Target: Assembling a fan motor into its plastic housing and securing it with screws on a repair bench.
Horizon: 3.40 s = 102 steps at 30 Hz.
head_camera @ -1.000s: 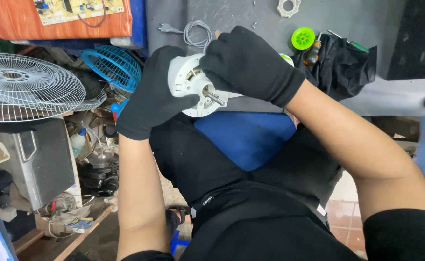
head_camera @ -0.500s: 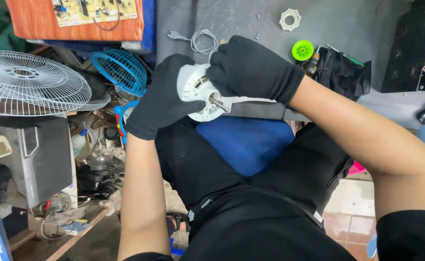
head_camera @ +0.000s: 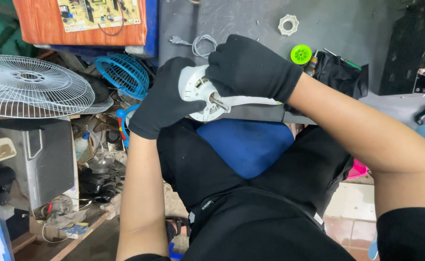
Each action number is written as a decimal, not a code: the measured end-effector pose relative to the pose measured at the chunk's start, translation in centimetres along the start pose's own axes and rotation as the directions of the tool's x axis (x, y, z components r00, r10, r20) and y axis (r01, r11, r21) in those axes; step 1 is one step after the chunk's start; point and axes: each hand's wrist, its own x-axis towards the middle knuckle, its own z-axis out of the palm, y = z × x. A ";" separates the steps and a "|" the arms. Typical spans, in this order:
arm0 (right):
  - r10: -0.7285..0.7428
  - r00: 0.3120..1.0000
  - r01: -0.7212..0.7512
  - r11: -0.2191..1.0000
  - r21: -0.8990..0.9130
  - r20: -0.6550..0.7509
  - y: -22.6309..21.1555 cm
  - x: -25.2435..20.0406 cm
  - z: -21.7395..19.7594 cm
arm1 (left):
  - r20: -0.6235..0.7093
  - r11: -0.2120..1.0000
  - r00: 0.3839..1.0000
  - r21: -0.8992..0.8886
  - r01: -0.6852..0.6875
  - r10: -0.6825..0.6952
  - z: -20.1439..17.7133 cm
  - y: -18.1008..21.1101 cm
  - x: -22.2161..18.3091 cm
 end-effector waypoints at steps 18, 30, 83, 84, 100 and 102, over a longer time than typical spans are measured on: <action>0.004 1.000 -0.005 0.990 0.141 0.009 -0.1 -1.0 1.1 | 0.013 0.998 0.998 -0.023 0.056 -0.055 -0.1 0.3 -0.2; 0.472 0.865 -0.392 0.848 0.357 -0.169 1.6 -7.2 2.5 | 0.004 0.999 1.000 -0.037 0.005 -0.005 0.0 -0.2 -0.1; 0.699 0.713 -0.463 0.519 0.719 -0.046 -3.1 -1.3 -2.6 | -0.330 0.970 0.938 -0.170 -0.171 0.108 1.7 -0.4 1.4; 0.699 0.715 -0.463 0.502 0.731 -0.026 -3.1 -1.1 -2.7 | -0.328 0.971 0.939 -0.173 -0.167 0.103 1.7 -0.4 1.4; 0.493 0.856 -0.377 0.801 0.466 -0.155 -2.3 -1.2 -1.3 | -0.331 0.971 0.939 -0.178 -0.162 0.096 1.7 0.0 1.4; 0.547 0.825 -0.374 0.718 0.587 -0.143 -1.9 -0.9 -1.6 | -0.329 0.971 0.939 -0.175 -0.164 0.099 1.8 0.0 1.3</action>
